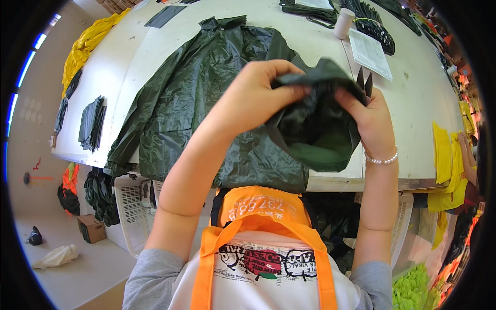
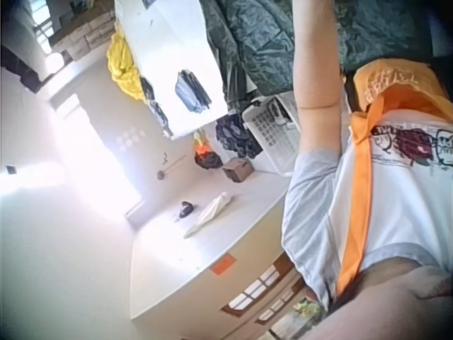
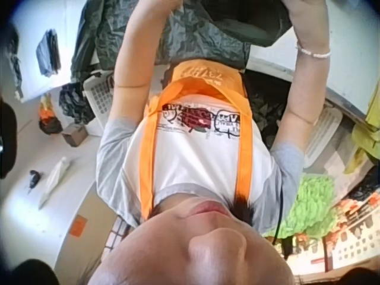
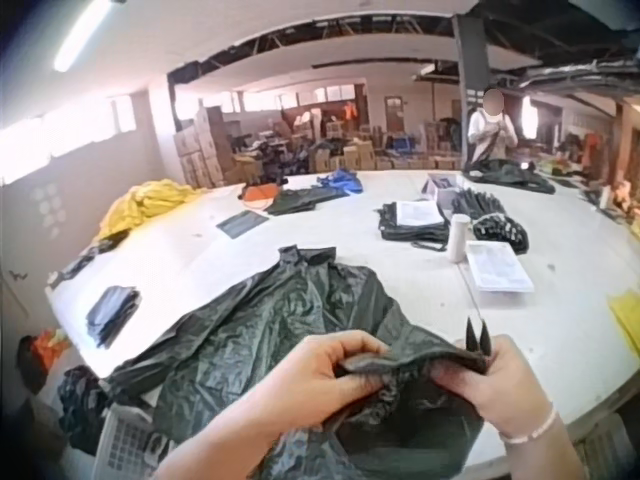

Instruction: The person folds a dark green raincoat on a white table, smoothing the fabric, folding the sleeves and body, and stacking it with other folded garments. The person then picks up another raincoat and begins to fold it as well.

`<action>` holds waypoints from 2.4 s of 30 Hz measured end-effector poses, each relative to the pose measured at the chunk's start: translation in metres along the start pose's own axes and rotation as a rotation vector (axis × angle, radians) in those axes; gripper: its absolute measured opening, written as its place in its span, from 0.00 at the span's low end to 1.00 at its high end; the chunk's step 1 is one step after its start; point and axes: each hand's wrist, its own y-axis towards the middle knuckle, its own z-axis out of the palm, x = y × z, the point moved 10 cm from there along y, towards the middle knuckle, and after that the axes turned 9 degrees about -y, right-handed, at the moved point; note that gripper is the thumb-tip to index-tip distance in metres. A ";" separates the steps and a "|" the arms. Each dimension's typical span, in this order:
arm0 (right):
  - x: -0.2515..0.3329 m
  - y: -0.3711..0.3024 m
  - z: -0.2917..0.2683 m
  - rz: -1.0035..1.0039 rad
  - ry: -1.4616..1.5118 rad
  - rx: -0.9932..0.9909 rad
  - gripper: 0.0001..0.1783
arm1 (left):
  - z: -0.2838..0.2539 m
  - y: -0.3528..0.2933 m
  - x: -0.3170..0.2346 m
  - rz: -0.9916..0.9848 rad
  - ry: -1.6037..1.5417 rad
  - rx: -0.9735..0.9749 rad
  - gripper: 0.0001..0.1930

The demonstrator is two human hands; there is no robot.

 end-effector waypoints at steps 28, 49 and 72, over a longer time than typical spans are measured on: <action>-0.284 -0.060 -0.176 0.385 -1.305 -0.665 0.14 | 0.045 -0.025 0.107 -0.175 0.181 0.273 0.18; -0.143 -0.145 -0.023 0.159 0.583 -0.669 0.10 | 0.091 -0.012 0.158 -0.369 -0.620 -0.164 0.18; -0.141 -0.129 -0.012 0.213 -0.123 -0.222 0.26 | 0.035 0.001 0.198 -0.171 0.109 -0.322 0.40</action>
